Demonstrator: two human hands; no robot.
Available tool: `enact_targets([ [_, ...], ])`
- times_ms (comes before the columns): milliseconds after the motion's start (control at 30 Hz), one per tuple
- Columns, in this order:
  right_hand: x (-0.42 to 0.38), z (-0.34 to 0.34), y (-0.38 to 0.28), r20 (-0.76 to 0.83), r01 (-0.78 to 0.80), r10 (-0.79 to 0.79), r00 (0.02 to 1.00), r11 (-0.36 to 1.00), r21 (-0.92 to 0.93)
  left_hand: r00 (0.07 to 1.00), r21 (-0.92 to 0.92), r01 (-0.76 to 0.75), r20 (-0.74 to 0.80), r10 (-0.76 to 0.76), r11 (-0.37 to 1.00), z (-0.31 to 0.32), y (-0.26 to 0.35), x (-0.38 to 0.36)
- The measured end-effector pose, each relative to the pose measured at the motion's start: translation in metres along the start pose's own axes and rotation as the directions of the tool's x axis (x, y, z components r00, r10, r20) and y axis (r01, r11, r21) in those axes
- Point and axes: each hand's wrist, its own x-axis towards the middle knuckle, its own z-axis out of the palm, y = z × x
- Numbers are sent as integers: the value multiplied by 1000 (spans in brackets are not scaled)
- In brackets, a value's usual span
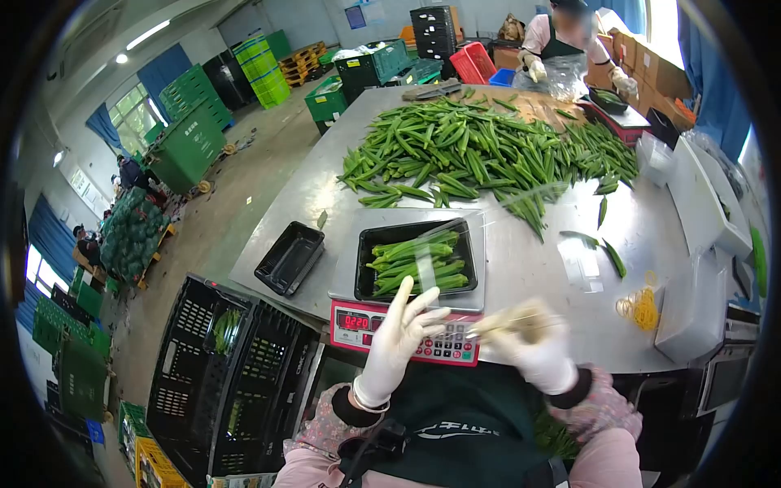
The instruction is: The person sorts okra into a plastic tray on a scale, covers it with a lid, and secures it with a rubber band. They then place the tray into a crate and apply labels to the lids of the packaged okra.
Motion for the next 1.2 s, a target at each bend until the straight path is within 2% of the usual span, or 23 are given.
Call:
enact_targets([
  [33, 1, 18, 5, 116, -57, 48, 992, 995, 77, 990, -138, 80, -105, -95, 987, 8, 14, 5],
  [100, 11, 36, 9, 198, -27, 17, 980, 998, 52, 972, -61, 32, -233, -45, 998, -4, 17, 8],
  [133, 20, 38, 7, 153, -5, -14, 988, 992, 124, 946, -20, -11, -323, 4, 1000, -7, 22, 11],
  [167, 33, 32, 5, 88, -70, 60, 994, 991, 115, 922, 104, 0, -386, 40, 995, -14, 28, 15],
  [233, 57, 4, 21, -102, -129, 166, 981, 945, 299, 887, 221, 13, -452, 91, 975, -32, 33, 27],
  [267, 68, 0, 27, -107, -131, 169, 980, 945, 298, 893, 220, 74, -449, 34, 973, -40, 35, 33],
  [333, 88, -6, 40, -205, -149, 131, 970, 986, -74, 900, 302, 180, -435, -32, 936, -58, 28, 44],
  [367, 95, -7, 48, -208, -150, 133, 969, 986, -71, 901, 304, 182, -433, -35, 935, -68, 14, 50],
  [400, 101, -8, 56, -233, -190, 148, 961, 967, -170, 902, 672, 106, -375, 213, 733, -75, 1, 56],
  [433, 108, -9, 64, -256, -227, 158, 954, 936, -269, 882, 920, 43, -219, 418, 390, -81, -10, 59],
  [467, 111, -4, 67, -272, -224, 144, 952, 930, -292, 884, 968, 105, -196, 424, 229, -76, -5, 60],
  [500, 111, -1, 67, -265, -223, 145, 953, 929, -294, 882, 967, 111, -202, 426, 229, -78, -8, 60],
  [567, 108, 8, 64, -282, -235, 103, 954, 841, -488, 881, 914, 131, -284, 377, 383, -83, -17, 55],
  [600, 106, 9, 71, -260, -169, 16, 965, 798, -578, 880, 822, 162, -371, 297, 546, -83, -18, 51],
  [633, 102, 13, 72, -250, -168, 23, 968, 798, -579, 875, 820, 173, -382, 297, 546, -86, -21, 47],
  [700, 96, 22, 66, -246, -165, -11, 969, 712, -683, 852, 680, 121, -445, 276, 723, -91, -25, 41],
  [767, 96, 28, 60, -256, -236, 73, 964, 681, -693, 846, 589, 134, -487, 217, 797, -93, -28, 36],
  [867, 100, 28, 66, -203, -139, -27, 979, 643, -754, 819, 427, 101, -548, 169, 898, -90, -29, 34],
  [933, 108, 23, 81, -29, 139, -194, 981, 792, -594, 805, 314, 67, -578, 135, 947, -88, -28, 34],
  [967, 112, 23, 84, -29, 138, -192, 981, 793, -594, 799, 256, 49, -590, 116, 965, -89, -28, 34],
  [1100, 117, 24, 85, 40, 110, -109, 993, 780, -616, 831, 353, 150, -551, 76, 924, -101, -20, 37],
  [1167, 118, 24, 83, 38, 92, -88, 995, 768, -633, 899, 762, 227, -403, 169, 607, -119, -12, 44],
  [1200, 117, 25, 82, 43, 94, -87, 995, 772, -628, 878, 814, 81, -331, 345, 575, -120, -7, 55],
])
